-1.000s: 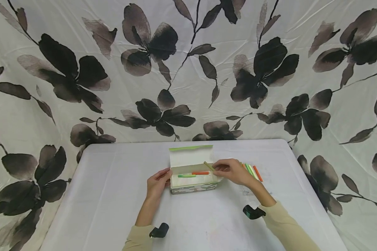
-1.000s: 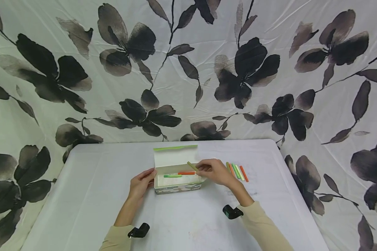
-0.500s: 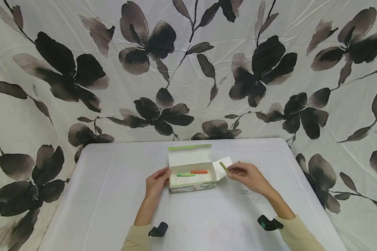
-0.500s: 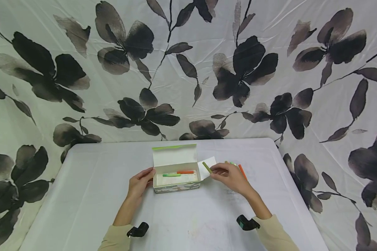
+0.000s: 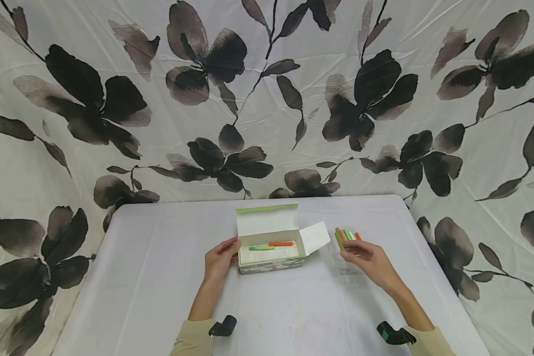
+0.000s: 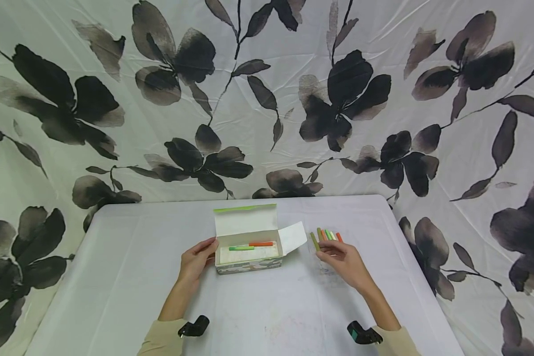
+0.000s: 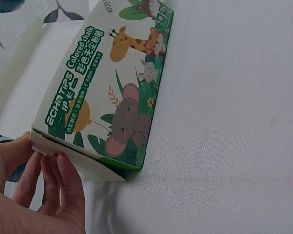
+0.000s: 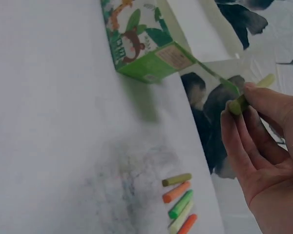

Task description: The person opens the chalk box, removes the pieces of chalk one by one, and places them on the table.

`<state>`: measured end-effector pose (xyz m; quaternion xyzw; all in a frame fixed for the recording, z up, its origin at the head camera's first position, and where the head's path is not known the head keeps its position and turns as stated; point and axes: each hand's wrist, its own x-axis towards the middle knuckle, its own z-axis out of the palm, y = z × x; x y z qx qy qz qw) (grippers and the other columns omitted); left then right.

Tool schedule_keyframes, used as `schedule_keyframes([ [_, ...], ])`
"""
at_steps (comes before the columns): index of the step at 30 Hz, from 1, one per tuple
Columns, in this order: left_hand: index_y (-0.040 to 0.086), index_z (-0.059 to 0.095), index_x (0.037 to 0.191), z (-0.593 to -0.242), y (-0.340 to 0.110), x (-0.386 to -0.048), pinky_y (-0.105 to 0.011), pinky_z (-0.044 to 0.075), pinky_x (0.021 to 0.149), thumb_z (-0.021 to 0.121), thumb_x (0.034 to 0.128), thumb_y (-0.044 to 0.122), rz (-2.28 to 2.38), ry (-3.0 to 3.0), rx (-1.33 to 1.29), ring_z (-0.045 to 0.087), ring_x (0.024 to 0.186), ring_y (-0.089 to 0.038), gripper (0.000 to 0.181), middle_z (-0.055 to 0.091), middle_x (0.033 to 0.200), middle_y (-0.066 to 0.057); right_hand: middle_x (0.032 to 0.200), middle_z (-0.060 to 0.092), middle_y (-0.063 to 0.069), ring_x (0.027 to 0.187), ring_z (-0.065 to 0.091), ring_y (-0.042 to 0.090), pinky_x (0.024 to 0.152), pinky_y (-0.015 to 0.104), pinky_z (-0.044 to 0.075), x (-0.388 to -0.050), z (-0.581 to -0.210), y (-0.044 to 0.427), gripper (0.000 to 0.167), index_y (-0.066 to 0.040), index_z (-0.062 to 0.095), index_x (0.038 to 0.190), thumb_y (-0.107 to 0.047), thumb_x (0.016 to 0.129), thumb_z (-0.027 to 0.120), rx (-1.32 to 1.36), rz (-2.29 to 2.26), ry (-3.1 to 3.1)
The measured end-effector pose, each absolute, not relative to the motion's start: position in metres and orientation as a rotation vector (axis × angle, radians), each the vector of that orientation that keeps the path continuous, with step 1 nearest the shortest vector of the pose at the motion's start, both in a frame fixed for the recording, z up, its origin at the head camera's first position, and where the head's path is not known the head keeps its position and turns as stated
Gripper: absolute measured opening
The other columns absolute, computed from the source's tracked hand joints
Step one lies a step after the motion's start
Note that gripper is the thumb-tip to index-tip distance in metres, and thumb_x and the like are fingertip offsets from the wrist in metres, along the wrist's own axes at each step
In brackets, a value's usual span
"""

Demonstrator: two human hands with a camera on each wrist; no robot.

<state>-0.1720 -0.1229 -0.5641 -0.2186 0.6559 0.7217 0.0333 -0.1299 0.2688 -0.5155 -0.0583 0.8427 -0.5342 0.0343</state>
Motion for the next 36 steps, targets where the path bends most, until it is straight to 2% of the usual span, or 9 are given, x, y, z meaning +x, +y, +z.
schedule_keyframes([
  [8, -0.003, 0.069, 0.126, -0.564, -0.124, -0.172, -0.019, 0.055, 0.066, 0.079, 0.0923, 0.016, 2.229, 2.017, -0.680, 0.068, 0.078, -0.011, 0.040, 0.076, 0.102, -0.004, 0.120, 0.069, 0.019, 0.102, 0.066, 0.004, 0.086, 0.021, 0.055, -0.121, -0.545, 0.281, 0.043, 0.006, 0.064, 0.130, -0.021, 0.098, 0.073, 0.014, -1.677, 2.562],
  [17, -0.003, 0.070, 0.125, -0.566, -0.123, -0.172, -0.020, 0.055, 0.067, 0.080, 0.0918, 0.017, 2.237, 2.020, -0.673, 0.069, 0.083, -0.013, 0.040, 0.075, 0.101, -0.004, 0.118, 0.070, 0.016, 0.100, 0.068, 0.011, 0.083, 0.023, 0.057, -0.118, -0.569, 0.286, 0.048, 0.005, 0.064, 0.131, -0.026, 0.096, 0.076, 0.246, -1.637, 2.505],
  [27, -0.003, 0.070, 0.125, -0.564, -0.122, -0.171, -0.020, 0.055, 0.067, 0.079, 0.0922, 0.017, 2.251, 2.016, -0.674, 0.069, 0.084, -0.014, 0.040, 0.075, 0.101, -0.003, 0.103, 0.074, 0.016, 0.089, 0.073, 0.021, 0.073, 0.024, 0.059, -0.120, -0.579, 0.279, 0.036, 0.011, 0.068, 0.119, -0.014, 0.094, 0.077, 0.295, -1.539, 2.580],
  [36, -0.002, 0.070, 0.126, -0.564, -0.122, -0.171, -0.019, 0.054, 0.066, 0.078, 0.0930, 0.017, 2.230, 2.031, -0.671, 0.067, 0.081, -0.012, 0.039, 0.076, 0.104, -0.005, 0.084, 0.073, 0.008, 0.075, 0.070, 0.018, 0.060, 0.023, 0.054, -0.123, -0.576, 0.268, 0.022, 0.008, 0.072, 0.101, -0.008, 0.089, 0.079, 0.275, -1.316, 2.760],
])
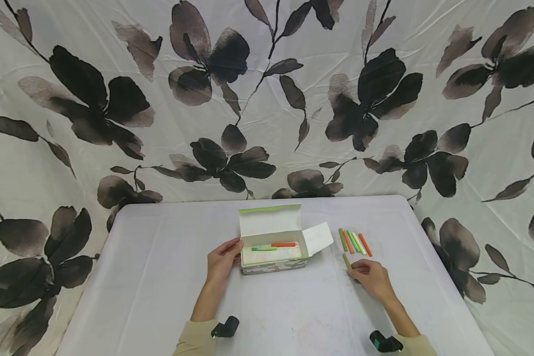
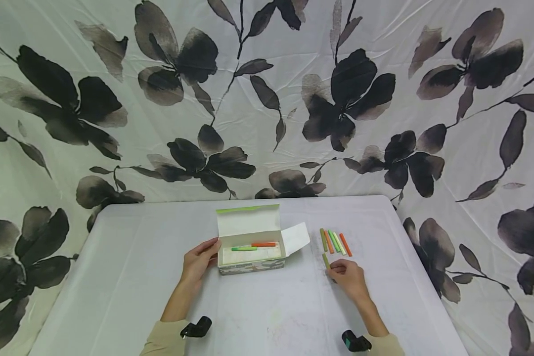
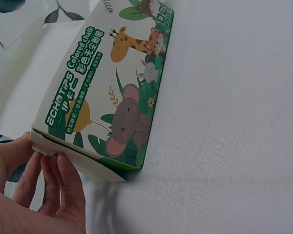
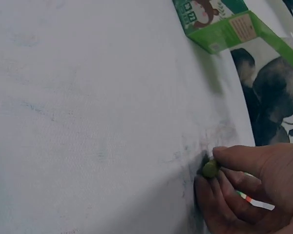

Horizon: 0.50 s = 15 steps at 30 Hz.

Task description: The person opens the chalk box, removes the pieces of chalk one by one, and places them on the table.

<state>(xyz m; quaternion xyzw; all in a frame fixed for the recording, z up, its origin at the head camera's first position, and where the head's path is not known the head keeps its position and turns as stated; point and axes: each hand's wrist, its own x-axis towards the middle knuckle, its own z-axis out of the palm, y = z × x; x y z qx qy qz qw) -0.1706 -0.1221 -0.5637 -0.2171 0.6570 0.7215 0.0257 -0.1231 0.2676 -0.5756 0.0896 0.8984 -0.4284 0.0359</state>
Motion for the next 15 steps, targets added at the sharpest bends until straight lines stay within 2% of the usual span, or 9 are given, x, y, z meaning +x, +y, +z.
schedule_keyframes([
  [9, -0.001, 0.071, 0.124, -0.565, -0.122, -0.171, -0.019, 0.055, 0.067, 0.079, 0.0926, 0.018, 2.222, 2.035, -0.687, 0.067, 0.083, -0.012, 0.038, 0.075, 0.105, -0.006, 0.080, 0.070, 0.007, 0.071, 0.063, 0.016, 0.057, 0.025, 0.050, -0.124, -0.571, 0.263, 0.018, 0.007, 0.071, 0.096, -0.008, 0.088, 0.078, 0.265, -1.241, 2.804],
  [15, -0.001, 0.071, 0.124, -0.564, -0.122, -0.171, -0.020, 0.055, 0.067, 0.079, 0.0925, 0.018, 2.222, 2.031, -0.687, 0.068, 0.084, -0.013, 0.038, 0.074, 0.104, -0.005, 0.085, 0.071, 0.010, 0.077, 0.067, 0.022, 0.060, 0.027, 0.051, -0.127, -0.564, 0.263, 0.019, 0.007, 0.071, 0.100, -0.009, 0.091, 0.075, 0.257, -1.229, 2.822],
])
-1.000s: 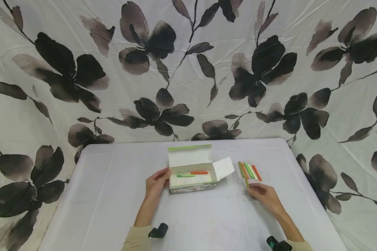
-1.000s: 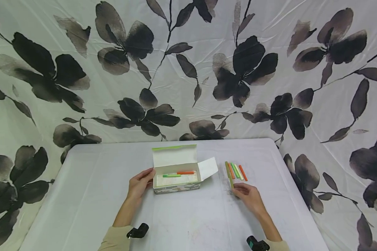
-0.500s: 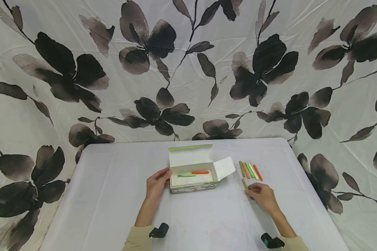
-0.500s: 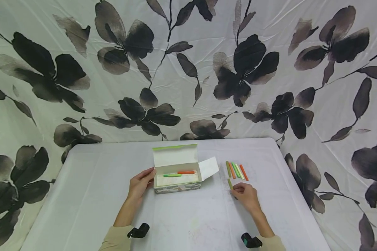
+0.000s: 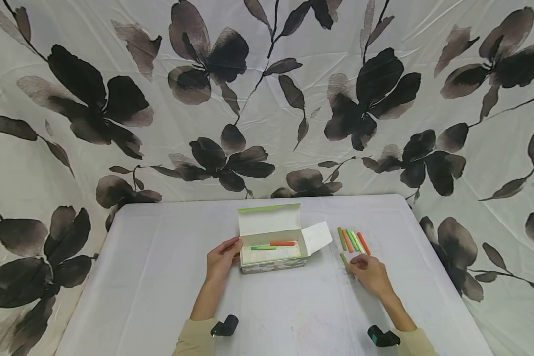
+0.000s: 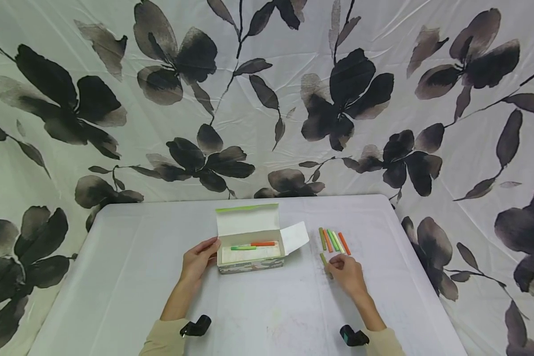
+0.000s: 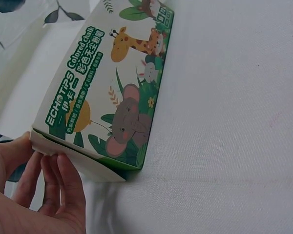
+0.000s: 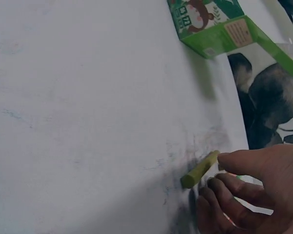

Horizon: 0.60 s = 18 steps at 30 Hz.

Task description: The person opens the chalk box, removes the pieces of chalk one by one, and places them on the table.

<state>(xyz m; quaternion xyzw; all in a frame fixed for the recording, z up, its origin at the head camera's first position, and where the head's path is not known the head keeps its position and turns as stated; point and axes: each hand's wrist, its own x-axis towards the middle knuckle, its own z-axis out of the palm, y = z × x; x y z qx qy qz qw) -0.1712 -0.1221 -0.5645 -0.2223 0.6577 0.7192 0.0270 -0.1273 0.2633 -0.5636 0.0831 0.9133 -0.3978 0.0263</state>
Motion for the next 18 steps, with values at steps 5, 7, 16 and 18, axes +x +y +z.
schedule_keyframes([
  [5, -0.001, 0.071, 0.125, -0.565, -0.123, -0.173, -0.020, 0.055, 0.068, 0.079, 0.0928, 0.018, 2.211, 2.040, -0.691, 0.069, 0.088, -0.016, 0.038, 0.075, 0.107, -0.007, 0.092, 0.073, 0.013, 0.088, 0.071, 0.030, 0.067, 0.030, 0.054, -0.133, -0.551, 0.264, 0.021, 0.005, 0.072, 0.106, -0.013, 0.096, 0.072, 0.253, -1.220, 2.848],
  [7, 0.000, 0.071, 0.124, -0.566, -0.123, -0.173, -0.020, 0.055, 0.068, 0.079, 0.0927, 0.018, 2.208, 2.038, -0.698, 0.069, 0.088, -0.017, 0.037, 0.075, 0.107, -0.007, 0.096, 0.073, 0.014, 0.091, 0.071, 0.031, 0.069, 0.030, 0.054, -0.137, -0.544, 0.264, 0.022, 0.004, 0.072, 0.108, -0.014, 0.097, 0.071, 0.255, -1.233, 2.838],
  [16, -0.001, 0.071, 0.125, -0.566, -0.123, -0.173, -0.020, 0.055, 0.068, 0.079, 0.0930, 0.018, 2.209, 2.026, -0.698, 0.069, 0.086, -0.016, 0.038, 0.075, 0.108, -0.008, 0.099, 0.073, 0.016, 0.093, 0.072, 0.033, 0.071, 0.024, 0.054, -0.154, -0.512, 0.255, 0.029, 0.006, 0.067, 0.116, -0.018, 0.101, 0.067, 0.219, -1.382, 2.796],
  [18, -0.001, 0.070, 0.125, -0.566, -0.123, -0.173, -0.020, 0.055, 0.068, 0.078, 0.0933, 0.018, 2.207, 2.032, -0.695, 0.068, 0.086, -0.016, 0.038, 0.075, 0.109, -0.008, 0.100, 0.073, 0.016, 0.091, 0.071, 0.035, 0.071, 0.025, 0.055, -0.156, -0.506, 0.252, 0.029, 0.006, 0.067, 0.117, -0.020, 0.102, 0.066, 0.182, -1.411, 2.797],
])
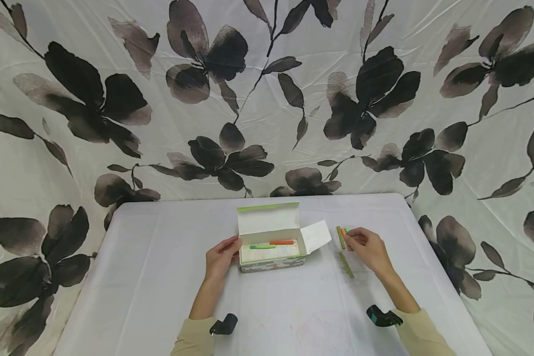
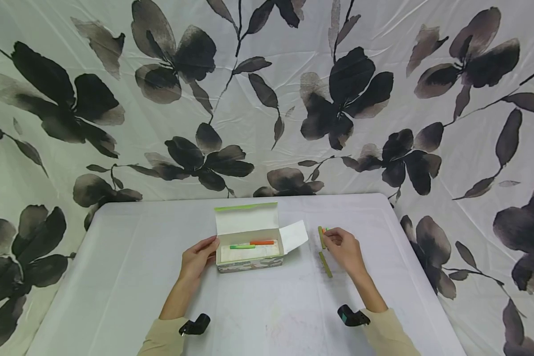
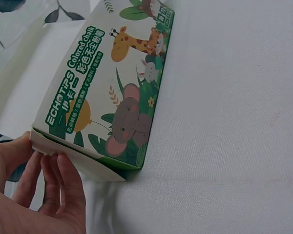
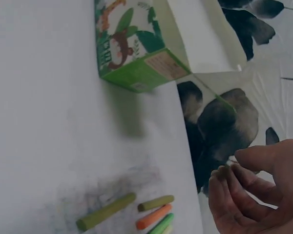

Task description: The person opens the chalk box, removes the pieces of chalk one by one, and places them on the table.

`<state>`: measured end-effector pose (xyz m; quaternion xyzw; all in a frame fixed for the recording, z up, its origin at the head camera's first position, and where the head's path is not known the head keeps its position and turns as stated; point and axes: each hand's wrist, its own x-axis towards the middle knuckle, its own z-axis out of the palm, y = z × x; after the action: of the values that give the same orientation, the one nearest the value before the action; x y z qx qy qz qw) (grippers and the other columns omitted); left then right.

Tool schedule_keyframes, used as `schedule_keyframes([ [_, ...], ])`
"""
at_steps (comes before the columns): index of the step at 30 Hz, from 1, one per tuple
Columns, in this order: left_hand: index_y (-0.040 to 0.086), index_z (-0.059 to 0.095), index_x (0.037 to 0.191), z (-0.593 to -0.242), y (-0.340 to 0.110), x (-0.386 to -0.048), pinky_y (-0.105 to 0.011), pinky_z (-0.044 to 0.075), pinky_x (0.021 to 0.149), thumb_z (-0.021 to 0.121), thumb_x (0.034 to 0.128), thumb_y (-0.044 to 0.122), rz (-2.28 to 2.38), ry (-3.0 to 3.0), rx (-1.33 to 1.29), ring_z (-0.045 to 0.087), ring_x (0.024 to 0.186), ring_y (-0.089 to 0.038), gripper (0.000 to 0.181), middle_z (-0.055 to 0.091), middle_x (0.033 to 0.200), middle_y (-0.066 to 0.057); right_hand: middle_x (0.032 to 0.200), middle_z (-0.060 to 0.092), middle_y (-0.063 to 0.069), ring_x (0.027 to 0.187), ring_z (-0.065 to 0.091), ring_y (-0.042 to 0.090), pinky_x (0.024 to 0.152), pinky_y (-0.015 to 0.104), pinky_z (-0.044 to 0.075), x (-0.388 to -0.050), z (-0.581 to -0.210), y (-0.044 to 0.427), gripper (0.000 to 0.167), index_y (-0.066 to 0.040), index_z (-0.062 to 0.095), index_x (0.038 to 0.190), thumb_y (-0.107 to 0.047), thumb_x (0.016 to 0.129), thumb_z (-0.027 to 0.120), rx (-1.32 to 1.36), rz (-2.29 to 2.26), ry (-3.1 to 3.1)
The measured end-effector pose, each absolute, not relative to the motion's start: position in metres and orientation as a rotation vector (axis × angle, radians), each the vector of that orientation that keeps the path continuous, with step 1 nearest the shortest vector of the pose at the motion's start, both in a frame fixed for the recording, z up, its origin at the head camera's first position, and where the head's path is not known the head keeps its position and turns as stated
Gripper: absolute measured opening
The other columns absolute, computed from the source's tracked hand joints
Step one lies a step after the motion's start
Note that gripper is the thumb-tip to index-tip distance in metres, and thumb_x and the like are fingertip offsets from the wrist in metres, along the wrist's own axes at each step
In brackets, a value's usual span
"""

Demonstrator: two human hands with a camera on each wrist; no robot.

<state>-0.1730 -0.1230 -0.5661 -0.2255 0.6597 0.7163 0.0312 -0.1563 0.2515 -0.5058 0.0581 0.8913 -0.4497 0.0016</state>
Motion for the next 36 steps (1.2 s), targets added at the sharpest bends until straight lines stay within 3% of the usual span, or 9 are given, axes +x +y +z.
schedule_keyframes([
  [8, 0.000, 0.071, 0.126, -0.563, -0.125, -0.171, -0.020, 0.055, 0.069, 0.078, 0.0938, 0.021, 2.172, 2.062, -0.696, 0.066, 0.082, -0.009, 0.039, 0.074, 0.111, -0.009, 0.101, 0.072, 0.013, 0.089, 0.067, 0.023, 0.069, 0.027, 0.052, -0.168, -0.488, 0.232, 0.029, 0.000, 0.069, 0.115, -0.026, 0.102, 0.067, 0.063, -1.459, 2.825],
  [13, 0.000, 0.071, 0.126, -0.564, -0.126, -0.171, -0.020, 0.055, 0.068, 0.079, 0.0930, 0.020, 2.185, 2.049, -0.700, 0.067, 0.082, -0.010, 0.039, 0.075, 0.109, -0.007, 0.103, 0.071, 0.014, 0.092, 0.067, 0.027, 0.068, 0.025, 0.054, -0.176, -0.485, 0.215, 0.027, 0.000, 0.069, 0.114, -0.023, 0.102, 0.067, -0.013, -1.497, 2.825],
  [15, -0.001, 0.071, 0.125, -0.565, -0.126, -0.171, -0.020, 0.055, 0.068, 0.079, 0.0929, 0.020, 2.198, 2.044, -0.694, 0.067, 0.083, -0.011, 0.039, 0.075, 0.108, -0.007, 0.103, 0.071, 0.013, 0.093, 0.067, 0.026, 0.073, 0.024, 0.055, -0.179, -0.486, 0.208, 0.024, 0.000, 0.069, 0.114, -0.021, 0.101, 0.068, -0.047, -1.499, 2.833],
  [21, -0.002, 0.071, 0.124, -0.566, -0.124, -0.172, -0.020, 0.055, 0.068, 0.079, 0.0930, 0.019, 2.223, 2.029, -0.681, 0.068, 0.086, -0.015, 0.039, 0.075, 0.105, -0.007, 0.099, 0.072, 0.010, 0.091, 0.068, 0.023, 0.080, 0.029, 0.056, -0.186, -0.492, 0.189, 0.018, -0.002, 0.071, 0.110, -0.016, 0.098, 0.072, -0.162, -1.520, 2.846],
  [27, -0.003, 0.070, 0.125, -0.564, -0.123, -0.171, -0.020, 0.055, 0.067, 0.079, 0.0930, 0.019, 2.225, 2.028, -0.673, 0.067, 0.082, -0.011, 0.039, 0.075, 0.105, -0.006, 0.099, 0.072, 0.009, 0.092, 0.070, 0.023, 0.086, 0.037, 0.058, -0.190, -0.499, 0.173, 0.019, -0.001, 0.070, 0.111, -0.015, 0.098, 0.073, -0.281, -1.545, 2.803],
  [36, -0.002, 0.071, 0.125, -0.565, -0.122, -0.171, -0.021, 0.055, 0.068, 0.079, 0.0925, 0.018, 2.230, 2.015, -0.688, 0.069, 0.086, -0.017, 0.039, 0.076, 0.104, -0.006, 0.099, 0.073, 0.012, 0.091, 0.071, 0.027, 0.083, 0.037, 0.059, -0.195, -0.512, 0.147, 0.019, 0.004, 0.069, 0.109, -0.005, 0.093, 0.075, -0.523, -1.542, 2.735],
])
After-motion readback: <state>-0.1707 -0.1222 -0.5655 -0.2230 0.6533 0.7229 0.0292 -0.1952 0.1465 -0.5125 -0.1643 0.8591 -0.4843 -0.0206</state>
